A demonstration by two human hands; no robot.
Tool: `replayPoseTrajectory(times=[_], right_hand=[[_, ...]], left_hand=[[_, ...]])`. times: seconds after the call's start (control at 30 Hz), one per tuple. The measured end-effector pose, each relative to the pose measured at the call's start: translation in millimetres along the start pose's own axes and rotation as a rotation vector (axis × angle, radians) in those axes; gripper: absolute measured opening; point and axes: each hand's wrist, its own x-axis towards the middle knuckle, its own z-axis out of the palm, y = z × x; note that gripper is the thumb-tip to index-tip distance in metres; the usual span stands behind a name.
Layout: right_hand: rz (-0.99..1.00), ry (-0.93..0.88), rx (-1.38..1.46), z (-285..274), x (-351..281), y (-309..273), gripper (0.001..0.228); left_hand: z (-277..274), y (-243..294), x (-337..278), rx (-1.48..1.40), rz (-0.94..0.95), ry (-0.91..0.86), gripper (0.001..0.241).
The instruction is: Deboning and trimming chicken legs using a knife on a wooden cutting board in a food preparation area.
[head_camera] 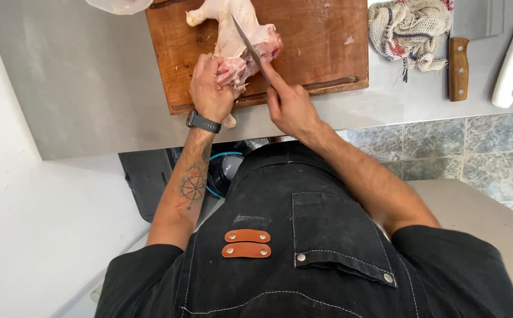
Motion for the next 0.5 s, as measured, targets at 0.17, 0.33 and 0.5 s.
replayPoseTrajectory(times=[0.17,0.33,0.5], right_hand=[[-0.027,-0.054,-0.05,14.8,6.3,5.9,0.073],[-0.03,-0.223,-0.114,2.7,-56.1,29.6,0.086],[-0.071,-0.065,-0.105,-4.5,-32.6,-2.0,0.069]], left_hand=[[2.0,8.2,1.2,0.005,0.005,0.052,0.024],[-1.7,-18.9,-6.2,-0.189,-0.111,0.052,0.014],[2.1,-45.2,-14.4,-0.62,-0.34,-0.039,0.035]])
